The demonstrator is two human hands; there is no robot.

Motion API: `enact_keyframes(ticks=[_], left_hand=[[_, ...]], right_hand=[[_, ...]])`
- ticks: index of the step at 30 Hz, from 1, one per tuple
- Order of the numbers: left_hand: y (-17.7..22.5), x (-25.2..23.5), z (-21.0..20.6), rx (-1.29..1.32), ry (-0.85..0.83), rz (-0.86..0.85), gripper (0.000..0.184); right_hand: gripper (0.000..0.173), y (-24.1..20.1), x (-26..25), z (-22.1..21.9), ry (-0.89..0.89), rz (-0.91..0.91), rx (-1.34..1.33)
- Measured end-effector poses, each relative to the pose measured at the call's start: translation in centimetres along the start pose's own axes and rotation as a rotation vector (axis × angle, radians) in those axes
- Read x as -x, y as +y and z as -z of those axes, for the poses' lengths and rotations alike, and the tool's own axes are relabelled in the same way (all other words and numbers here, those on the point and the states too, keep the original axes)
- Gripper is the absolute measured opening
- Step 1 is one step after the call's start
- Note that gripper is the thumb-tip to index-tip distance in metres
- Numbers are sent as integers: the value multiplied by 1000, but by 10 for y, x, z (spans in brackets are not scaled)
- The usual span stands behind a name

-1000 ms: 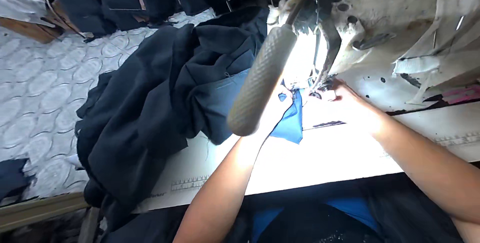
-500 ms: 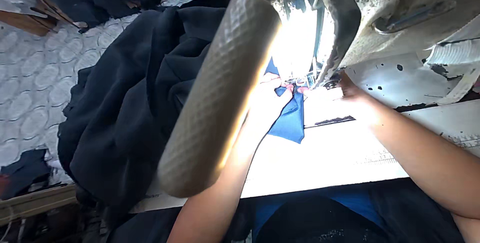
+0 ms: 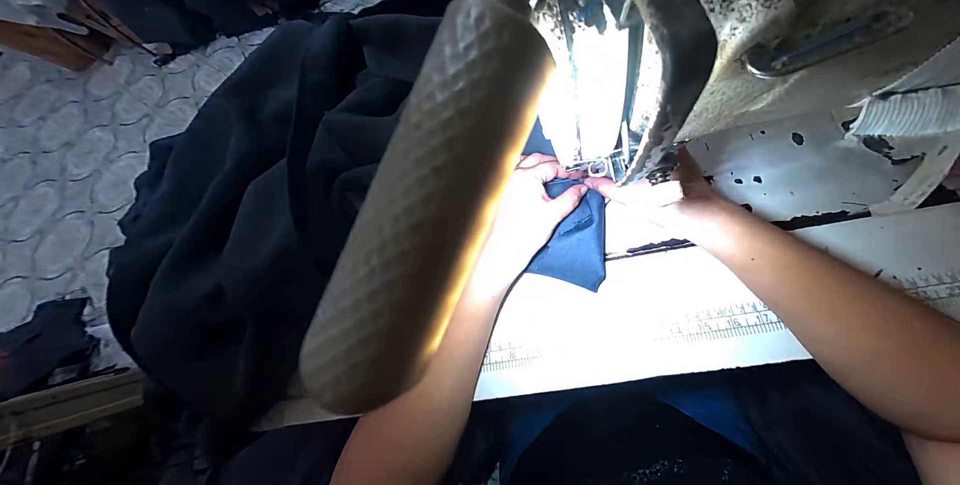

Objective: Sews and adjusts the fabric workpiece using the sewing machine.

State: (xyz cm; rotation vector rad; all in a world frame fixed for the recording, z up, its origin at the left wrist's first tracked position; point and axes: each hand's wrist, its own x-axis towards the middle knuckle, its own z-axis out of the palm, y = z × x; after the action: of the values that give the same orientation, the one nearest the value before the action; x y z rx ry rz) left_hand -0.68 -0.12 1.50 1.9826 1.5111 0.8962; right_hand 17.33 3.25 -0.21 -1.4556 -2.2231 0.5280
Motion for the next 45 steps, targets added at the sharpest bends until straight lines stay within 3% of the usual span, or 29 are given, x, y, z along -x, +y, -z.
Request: enact_keyframes(ticks=[2, 4, 5, 7, 8, 9, 10, 11, 12, 13, 14, 16, 19, 21, 25, 37, 40, 42, 43, 45], left_hand=[[6, 4, 6, -131, 11, -51, 20], [6, 7, 9, -307, 49, -202, 16], [5, 9, 10, -347, 60, -279, 11], [3, 12, 6, -364, 21, -382, 10], [2, 13, 3, -372, -7, -411, 15], [2, 14, 0, -387, -30, -422, 19], [3, 15, -1, -392, -56, -409, 20], [6, 16, 0, -403, -90, -369, 20], [12, 17, 3, -424, -157, -295, 21], [20, 16, 10, -460, -279, -183, 25], [27, 15, 14, -483, -365, -103, 28], [34, 12, 19, -492, -436, -28, 29], [25, 17, 16, -441, -352, -125, 25], [13, 22, 9, -370, -223, -256, 21], [15, 23, 9, -371, -250, -226, 22], [13, 19, 8, -366, -217, -208, 24], [9, 15, 10, -329, -152, -260, 21], [12, 22, 20, -167, -128, -362, 13], [18, 28, 30, -31, -206, -426, 19], [27, 42, 47, 263, -601, -512, 30]], right_hand=[[29, -1, 4, 8, 24, 38, -78], [24, -11, 10, 39, 32, -83, -235], [21, -8, 11, 49, 109, -166, -366], [16, 19, 7, 59, 202, -272, -870], [25, 32, 4, 62, 183, -240, -1086], [30, 38, 3, 67, 158, -200, -1102], [24, 35, 3, 73, 184, -201, -849], [11, 26, 6, 78, 182, -231, -414], [28, 17, 5, 78, 123, -246, -47], [36, 14, 4, 71, 90, -223, 129], [36, 7, 7, 62, 69, -200, 144], [24, 0, 13, 39, 62, -175, -80], [28, 9, 6, 12, -43, -105, -192], [23, 10, 2, 16, -138, -81, -200], [19, 11, 1, 16, -184, -53, -117], [25, 9, 4, 18, -63, 21, -68], [23, 0, 10, 34, -90, 1, -146], [11, -4, 22, 46, -148, 140, -355], [10, -6, 24, 48, -268, 237, -452], [38, -13, 23, 43, -529, 465, -397]])
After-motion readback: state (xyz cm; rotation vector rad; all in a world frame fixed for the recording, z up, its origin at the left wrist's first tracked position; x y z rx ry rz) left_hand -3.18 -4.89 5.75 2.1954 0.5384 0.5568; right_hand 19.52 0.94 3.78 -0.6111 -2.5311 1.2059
